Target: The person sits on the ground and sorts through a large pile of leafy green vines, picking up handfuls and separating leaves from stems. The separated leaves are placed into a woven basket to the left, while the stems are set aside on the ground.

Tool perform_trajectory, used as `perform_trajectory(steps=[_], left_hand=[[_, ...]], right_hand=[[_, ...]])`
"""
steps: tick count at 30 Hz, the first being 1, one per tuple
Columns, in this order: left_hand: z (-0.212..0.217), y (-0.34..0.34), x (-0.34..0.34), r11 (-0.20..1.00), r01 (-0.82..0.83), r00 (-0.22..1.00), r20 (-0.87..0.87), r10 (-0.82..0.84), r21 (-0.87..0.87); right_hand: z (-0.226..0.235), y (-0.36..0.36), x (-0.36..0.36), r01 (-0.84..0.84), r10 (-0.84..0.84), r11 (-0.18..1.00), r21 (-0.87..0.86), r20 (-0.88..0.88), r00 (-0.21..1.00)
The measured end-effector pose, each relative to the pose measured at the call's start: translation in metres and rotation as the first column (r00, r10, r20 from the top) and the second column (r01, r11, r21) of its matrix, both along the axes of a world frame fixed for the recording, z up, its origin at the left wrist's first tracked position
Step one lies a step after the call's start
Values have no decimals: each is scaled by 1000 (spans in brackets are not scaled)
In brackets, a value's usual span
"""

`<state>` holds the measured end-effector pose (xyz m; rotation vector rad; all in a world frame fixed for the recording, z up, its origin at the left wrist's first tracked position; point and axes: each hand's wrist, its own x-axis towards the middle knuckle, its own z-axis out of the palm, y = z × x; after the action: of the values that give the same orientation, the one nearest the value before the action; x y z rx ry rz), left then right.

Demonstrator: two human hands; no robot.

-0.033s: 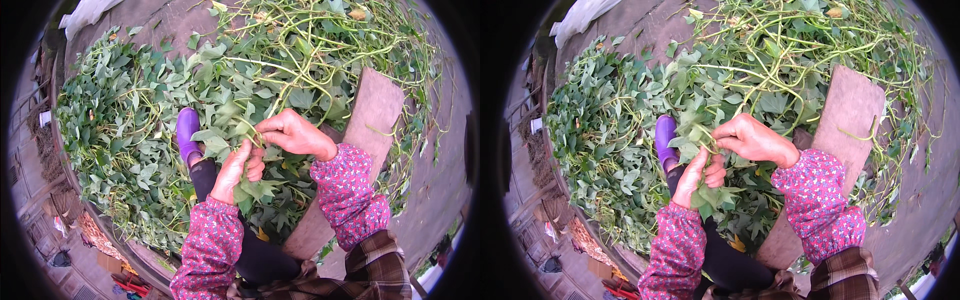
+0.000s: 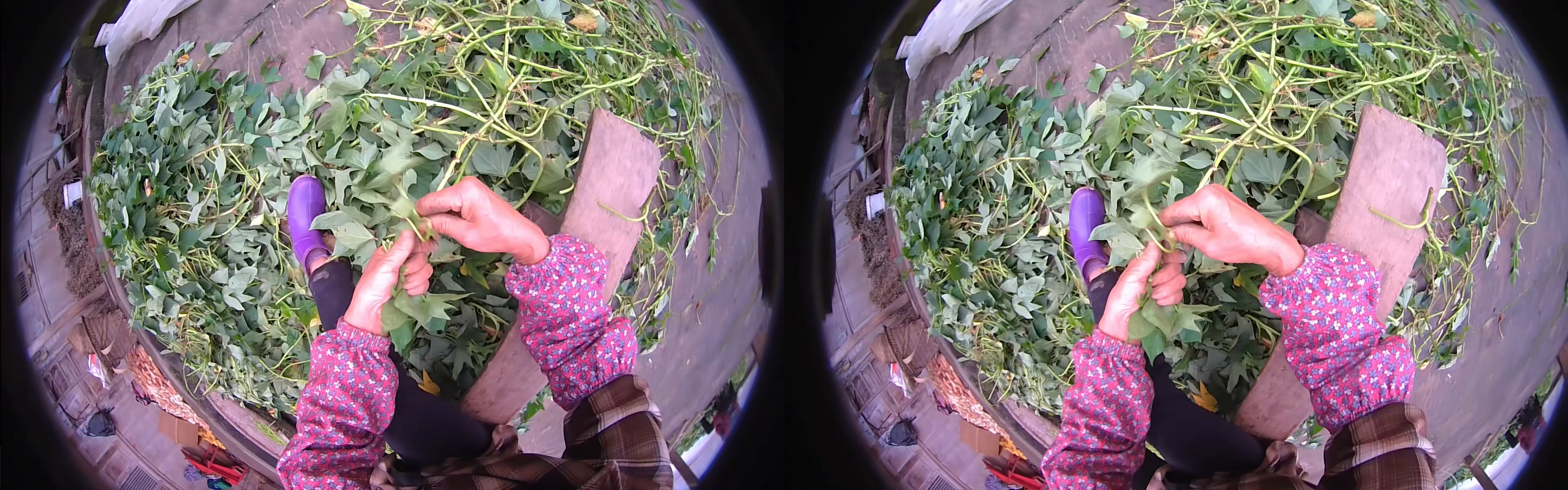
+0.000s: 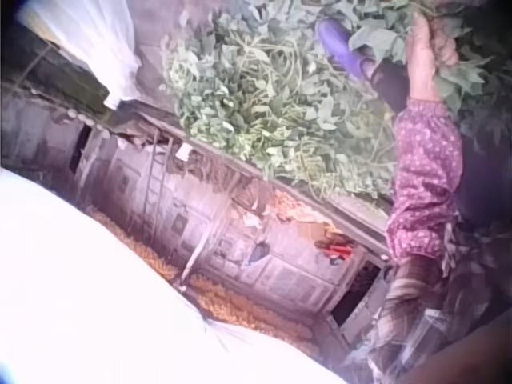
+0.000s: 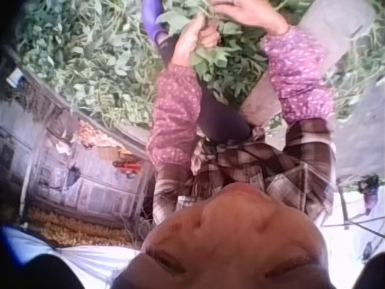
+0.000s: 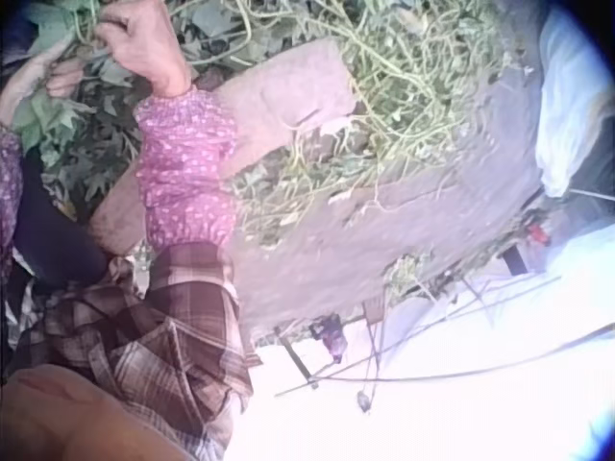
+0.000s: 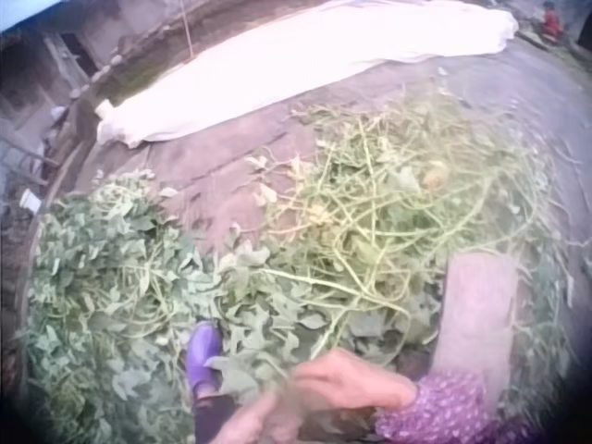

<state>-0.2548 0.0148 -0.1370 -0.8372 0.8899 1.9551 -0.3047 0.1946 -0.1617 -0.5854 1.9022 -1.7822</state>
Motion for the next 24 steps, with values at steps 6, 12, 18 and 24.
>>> perform_trajectory(steps=[6,12,18,24], left_hand=[[8,6,4,984,-167,986,-10,168,63],[9,7,3,952,-140,986,-124,109,-272],[1,12,0,676,-84,934,-294,-202,-732],[13,10,-4,741,-451,748,-664,8,-498]], right_hand=[[-3,-13,5,140,-138,989,-43,39,990],[-5,-22,8,195,-194,979,-49,33,980],[-15,-29,12,242,-234,970,-19,-348,908],[-15,-19,10,164,-81,941,297,-271,959]])
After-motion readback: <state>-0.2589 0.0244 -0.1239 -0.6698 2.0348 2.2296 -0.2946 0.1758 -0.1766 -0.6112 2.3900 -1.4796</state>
